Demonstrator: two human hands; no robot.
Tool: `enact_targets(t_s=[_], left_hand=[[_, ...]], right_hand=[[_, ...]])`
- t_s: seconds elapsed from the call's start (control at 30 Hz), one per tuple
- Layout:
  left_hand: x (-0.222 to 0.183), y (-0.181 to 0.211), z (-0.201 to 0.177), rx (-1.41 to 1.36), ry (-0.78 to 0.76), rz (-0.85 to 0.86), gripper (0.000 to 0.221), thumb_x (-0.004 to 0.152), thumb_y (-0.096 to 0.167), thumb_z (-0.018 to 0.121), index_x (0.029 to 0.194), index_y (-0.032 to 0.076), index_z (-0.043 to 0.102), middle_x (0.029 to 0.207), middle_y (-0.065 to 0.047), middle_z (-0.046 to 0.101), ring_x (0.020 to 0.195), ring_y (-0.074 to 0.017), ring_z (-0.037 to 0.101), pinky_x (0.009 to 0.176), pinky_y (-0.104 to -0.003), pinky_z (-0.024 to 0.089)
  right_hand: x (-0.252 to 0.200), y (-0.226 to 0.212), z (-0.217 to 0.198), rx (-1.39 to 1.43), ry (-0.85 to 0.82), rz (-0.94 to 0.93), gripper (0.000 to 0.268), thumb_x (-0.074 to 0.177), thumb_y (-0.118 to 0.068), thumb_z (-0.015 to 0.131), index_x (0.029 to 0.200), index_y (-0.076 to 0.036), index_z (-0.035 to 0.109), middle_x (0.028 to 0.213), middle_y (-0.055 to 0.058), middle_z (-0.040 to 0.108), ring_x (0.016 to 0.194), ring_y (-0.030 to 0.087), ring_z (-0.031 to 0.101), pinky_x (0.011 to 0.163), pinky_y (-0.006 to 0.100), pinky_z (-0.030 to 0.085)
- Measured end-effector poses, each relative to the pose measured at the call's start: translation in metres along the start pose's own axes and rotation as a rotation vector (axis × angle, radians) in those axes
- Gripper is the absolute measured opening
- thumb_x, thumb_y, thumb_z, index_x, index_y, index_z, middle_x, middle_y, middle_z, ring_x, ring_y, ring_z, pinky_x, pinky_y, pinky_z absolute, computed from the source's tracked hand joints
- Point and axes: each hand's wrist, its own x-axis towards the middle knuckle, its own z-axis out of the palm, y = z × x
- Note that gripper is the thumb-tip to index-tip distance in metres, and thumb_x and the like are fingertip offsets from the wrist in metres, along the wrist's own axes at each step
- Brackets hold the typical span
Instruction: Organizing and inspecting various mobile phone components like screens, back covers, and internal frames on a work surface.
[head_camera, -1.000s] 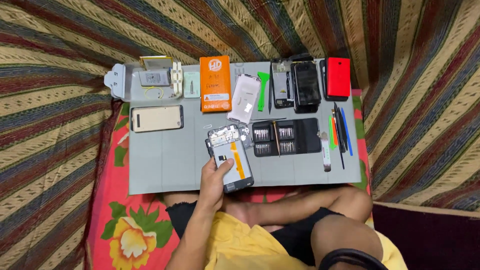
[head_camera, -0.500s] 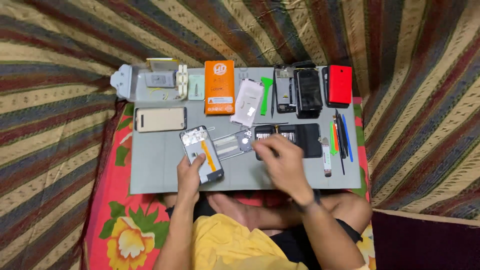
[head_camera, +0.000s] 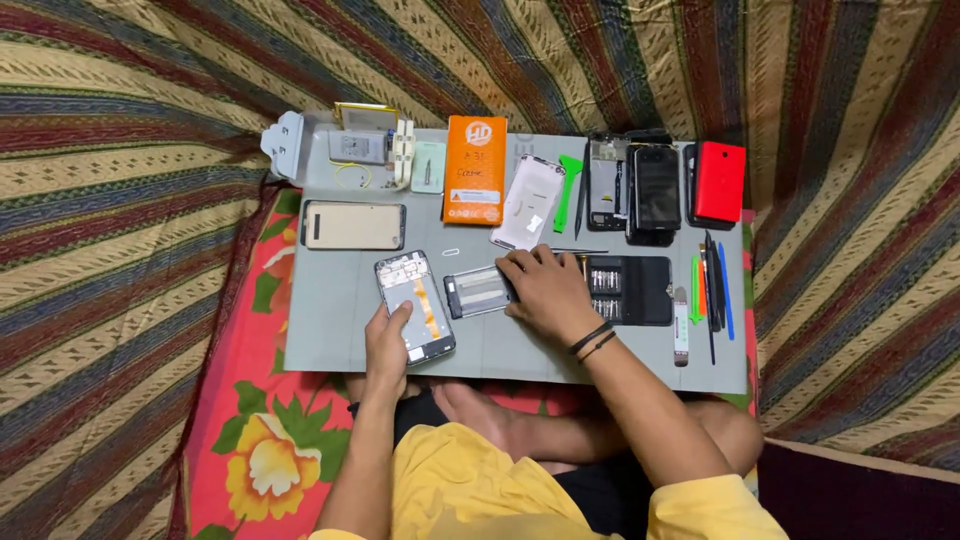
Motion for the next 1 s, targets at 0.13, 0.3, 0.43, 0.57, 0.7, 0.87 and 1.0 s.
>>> enact_targets(t_s=[0.13, 0.3, 0.43, 0.57, 0.7, 0.87, 1.0], left_hand=[[-0.003, 0.010, -0.001, 0.049, -0.019, 0.025, 0.038, 0.105, 0.024, 0.056, 0.137, 0.002, 0.057, 0.105, -0.015, 0.071, 0.093, -0.0202, 0.067, 0.089, -0.040, 0.057], [-0.009, 0.020, -0.016, 0.224, -0.026, 0.091, 0.037, 0.105, 0.021, 0.058, 0.135, 0.000, 0.058, 0.100, -0.018, 0.071, 0.088, -0.0221, 0.065, 0.084, -0.041, 0.057], [-0.011, 0.036, -0.033, 0.516, 0.022, 0.128, 0.035, 0.102, 0.025, 0.064, 0.130, 0.004, 0.065, 0.097, -0.020, 0.076, 0.086, -0.0241, 0.072, 0.079, -0.044, 0.058], [-0.010, 0.044, -0.032, 0.599, 0.042, 0.129, 0.038, 0.100, 0.025, 0.064, 0.129, 0.001, 0.066, 0.103, -0.023, 0.074, 0.090, -0.0299, 0.071, 0.078, -0.045, 0.057], [-0.008, 0.045, -0.030, 0.654, 0.052, 0.133, 0.038, 0.100, 0.028, 0.064, 0.128, 0.002, 0.067, 0.101, -0.022, 0.074, 0.090, -0.0305, 0.071, 0.077, -0.046, 0.057], [-0.013, 0.053, -0.024, 0.754, 0.064, 0.142, 0.041, 0.099, 0.028, 0.065, 0.129, 0.001, 0.066, 0.099, -0.023, 0.072, 0.092, -0.0339, 0.069, 0.077, -0.048, 0.055], [-0.021, 0.065, -0.014, 0.807, 0.066, 0.132, 0.047, 0.101, 0.027, 0.061, 0.139, -0.002, 0.058, 0.116, -0.030, 0.069, 0.106, -0.0411, 0.068, 0.084, -0.052, 0.055]], right_hand=[[0.006, 0.006, 0.000, 0.022, -0.010, -0.013, 0.067, 0.084, -0.035, 0.082, 0.144, -0.015, 0.059, 0.141, 0.009, 0.061, 0.130, 0.031, 0.051, 0.101, 0.049, 0.040], [0.002, 0.002, -0.004, 0.017, -0.005, -0.023, 0.067, 0.084, -0.035, 0.083, 0.143, -0.014, 0.058, 0.140, 0.011, 0.061, 0.130, 0.032, 0.053, 0.102, 0.050, 0.041], [-0.003, -0.001, -0.007, -0.008, 0.020, -0.024, 0.066, 0.086, -0.036, 0.082, 0.143, -0.014, 0.058, 0.139, 0.011, 0.061, 0.130, 0.032, 0.054, 0.100, 0.050, 0.042], [-0.001, 0.004, -0.002, -0.011, 0.022, -0.037, 0.065, 0.087, -0.038, 0.080, 0.143, -0.016, 0.058, 0.140, 0.009, 0.060, 0.130, 0.030, 0.053, 0.101, 0.050, 0.041], [0.000, 0.007, -0.002, -0.026, -0.005, -0.054, 0.063, 0.088, -0.040, 0.078, 0.143, -0.018, 0.058, 0.141, 0.006, 0.059, 0.131, 0.029, 0.052, 0.102, 0.051, 0.039], [0.004, 0.009, 0.003, -0.034, -0.035, -0.060, 0.062, 0.088, -0.041, 0.077, 0.143, -0.018, 0.059, 0.143, 0.004, 0.059, 0.132, 0.028, 0.052, 0.103, 0.051, 0.038], [0.003, 0.007, 0.000, -0.041, -0.037, -0.049, 0.060, 0.088, -0.040, 0.077, 0.143, -0.021, 0.060, 0.144, 0.002, 0.059, 0.130, 0.027, 0.053, 0.101, 0.050, 0.039]])
